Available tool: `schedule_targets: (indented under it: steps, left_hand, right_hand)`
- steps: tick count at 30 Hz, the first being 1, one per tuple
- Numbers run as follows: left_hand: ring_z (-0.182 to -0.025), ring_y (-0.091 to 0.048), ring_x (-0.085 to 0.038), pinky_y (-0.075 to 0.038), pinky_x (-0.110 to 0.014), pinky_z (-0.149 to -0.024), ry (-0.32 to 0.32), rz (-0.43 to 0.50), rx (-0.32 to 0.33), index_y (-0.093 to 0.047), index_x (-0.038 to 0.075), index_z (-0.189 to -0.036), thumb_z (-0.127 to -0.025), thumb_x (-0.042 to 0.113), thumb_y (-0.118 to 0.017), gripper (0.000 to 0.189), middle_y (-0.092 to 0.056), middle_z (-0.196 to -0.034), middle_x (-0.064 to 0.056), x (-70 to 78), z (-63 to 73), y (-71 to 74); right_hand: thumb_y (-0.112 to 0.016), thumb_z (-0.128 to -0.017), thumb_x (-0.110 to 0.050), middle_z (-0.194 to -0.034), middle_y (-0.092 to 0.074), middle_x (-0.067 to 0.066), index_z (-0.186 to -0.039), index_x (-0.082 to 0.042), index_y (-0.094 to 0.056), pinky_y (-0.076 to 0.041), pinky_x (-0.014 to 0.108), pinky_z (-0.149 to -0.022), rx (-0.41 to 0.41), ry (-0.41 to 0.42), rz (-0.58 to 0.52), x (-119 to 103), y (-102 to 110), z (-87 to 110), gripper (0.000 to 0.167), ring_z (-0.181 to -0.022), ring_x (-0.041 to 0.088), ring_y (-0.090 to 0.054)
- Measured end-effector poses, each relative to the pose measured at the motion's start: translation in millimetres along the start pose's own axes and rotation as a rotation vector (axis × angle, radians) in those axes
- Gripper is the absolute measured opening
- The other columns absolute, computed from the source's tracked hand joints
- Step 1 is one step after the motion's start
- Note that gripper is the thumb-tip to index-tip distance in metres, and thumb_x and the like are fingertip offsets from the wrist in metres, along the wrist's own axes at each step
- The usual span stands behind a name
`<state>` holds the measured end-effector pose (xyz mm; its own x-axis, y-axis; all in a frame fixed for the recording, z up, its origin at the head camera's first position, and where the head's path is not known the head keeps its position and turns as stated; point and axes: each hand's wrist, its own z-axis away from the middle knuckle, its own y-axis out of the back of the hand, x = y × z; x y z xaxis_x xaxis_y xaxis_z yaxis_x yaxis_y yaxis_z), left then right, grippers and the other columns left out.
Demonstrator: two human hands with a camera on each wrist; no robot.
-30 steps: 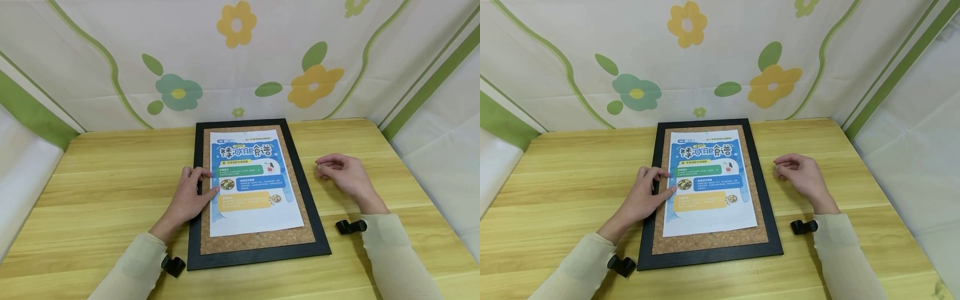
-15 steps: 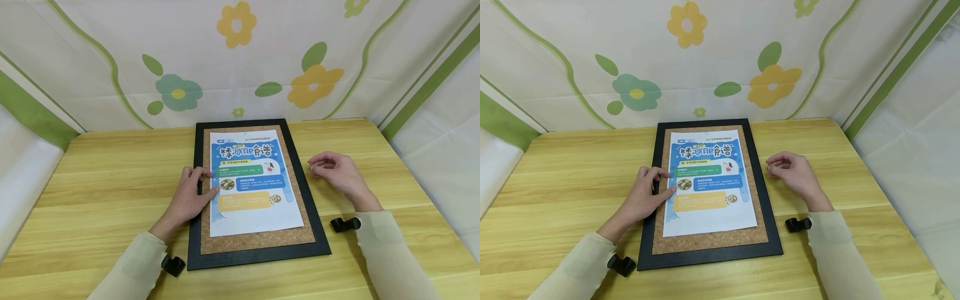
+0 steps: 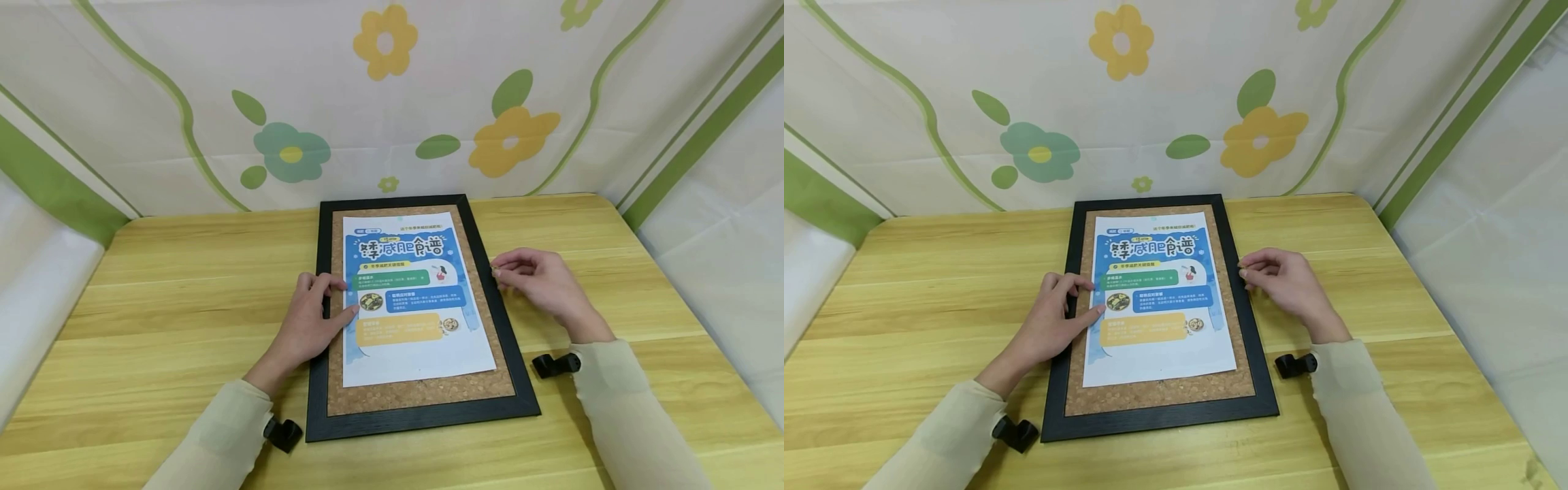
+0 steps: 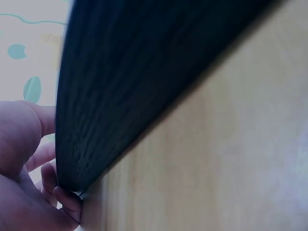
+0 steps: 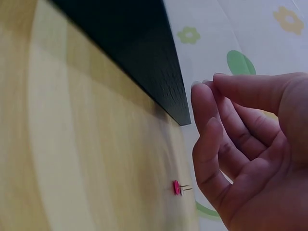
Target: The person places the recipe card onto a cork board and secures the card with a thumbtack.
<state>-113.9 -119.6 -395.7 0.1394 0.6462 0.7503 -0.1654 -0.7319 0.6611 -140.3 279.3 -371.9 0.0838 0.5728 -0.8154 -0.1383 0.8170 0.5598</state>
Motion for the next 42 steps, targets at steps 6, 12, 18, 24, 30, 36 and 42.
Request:
schedule_targets:
  steps: [6, 12, 18, 24, 30, 36, 42]
  left_hand:
    - [-0.102, -0.043, -0.028, -0.038, -0.039, -0.086, 0.027, 0.04, 0.001, -0.061, 0.006, -0.133, -0.101, 0.018, -0.077, 0.038, -0.045, -0.124, -0.015, -1.0, 0.7, 0.9]
    - [-0.094, -0.042, -0.026, -0.039, -0.038, -0.083, 0.099, 0.083, 0.022, -0.061, 0.005, -0.137, -0.099, 0.02, -0.079, 0.045, -0.045, -0.126, -0.016, 1.1, 1.0, 1.3]
    - [-0.094, -0.043, -0.027, -0.039, -0.038, -0.084, 0.116, 0.093, 0.031, -0.061, 0.006, -0.136, -0.099, 0.018, -0.079, 0.043, -0.044, -0.127, -0.015, 1.8, -0.1, -1.6]
    - [-0.094, -0.043, -0.027, -0.039, -0.038, -0.083, 0.118, 0.092, 0.037, -0.061, 0.006, -0.136, -0.099, 0.019, -0.079, 0.043, -0.045, -0.127, -0.015, 2.5, -0.2, -1.4]
    - [-0.094, -0.044, -0.027, -0.04, -0.038, -0.083, 0.118, 0.085, 0.039, -0.061, 0.005, -0.136, -0.098, 0.019, -0.079, 0.044, -0.046, -0.127, -0.015, 3.2, 0.0, -1.6]
    - [-0.094, -0.044, -0.027, -0.04, -0.038, -0.083, 0.102, 0.074, 0.036, -0.061, 0.005, -0.136, -0.099, 0.018, -0.079, 0.043, -0.047, -0.127, -0.015, 3.3, 0.1, -1.9]
    - [-0.094, -0.044, -0.027, -0.04, -0.038, -0.083, 0.104, 0.072, 0.033, -0.061, 0.005, -0.136, -0.099, 0.018, -0.078, 0.043, -0.047, -0.127, -0.015, 3.6, 0.2, -1.6]
  right_hand:
    - [-0.073, -0.104, -0.026, -0.111, -0.078, 0.016, -0.124, -0.004, -0.073, -0.059, 0.031, -0.072, -0.021, -0.01, -0.008, -3, -3, -0.5, 0.03, -0.087, 0.015, -0.074]
    - [-0.073, -0.105, -0.024, -0.111, -0.078, 0.017, -0.124, -0.003, -0.073, -0.059, 0.03, -0.073, -0.028, -0.006, -0.011, -2, -6, -1.7, 0.028, -0.086, 0.015, -0.073]
    - [-0.073, -0.105, -0.025, -0.115, -0.078, 0.018, -0.124, -0.003, -0.074, -0.06, 0.029, -0.074, -0.027, -0.003, -0.017, -3, -9, -1.6, 0.029, -0.086, 0.015, -0.073]
    - [-0.073, -0.105, -0.031, -0.11, -0.078, 0.014, -0.122, -0.005, -0.076, -0.06, 0.029, -0.073, -0.027, 0.0, 0.005, -5, -10, -2.5, 0.032, -0.086, 0.016, -0.072]
    - [-0.072, -0.105, -0.035, -0.106, -0.079, 0.014, -0.123, -0.007, -0.078, -0.055, 0.029, -0.068, -0.028, -0.005, 0.022, -9, -13, -4.5, 0.034, -0.084, 0.016, -0.071]
    - [-0.072, -0.106, -0.027, -0.108, -0.079, 0.017, -0.122, -0.005, -0.079, -0.06, 0.027, -0.074, -0.037, 0.013, 0.002, -10, -15, -7.3, 0.028, -0.086, 0.015, -0.073]
    - [-0.075, -0.103, -0.023, -0.108, -0.08, 0.017, -0.117, -0.004, -0.08, -0.061, 0.027, -0.076, -0.04, 0.016, -0.011, -10, -15, -8.7, 0.024, -0.085, 0.016, -0.073]
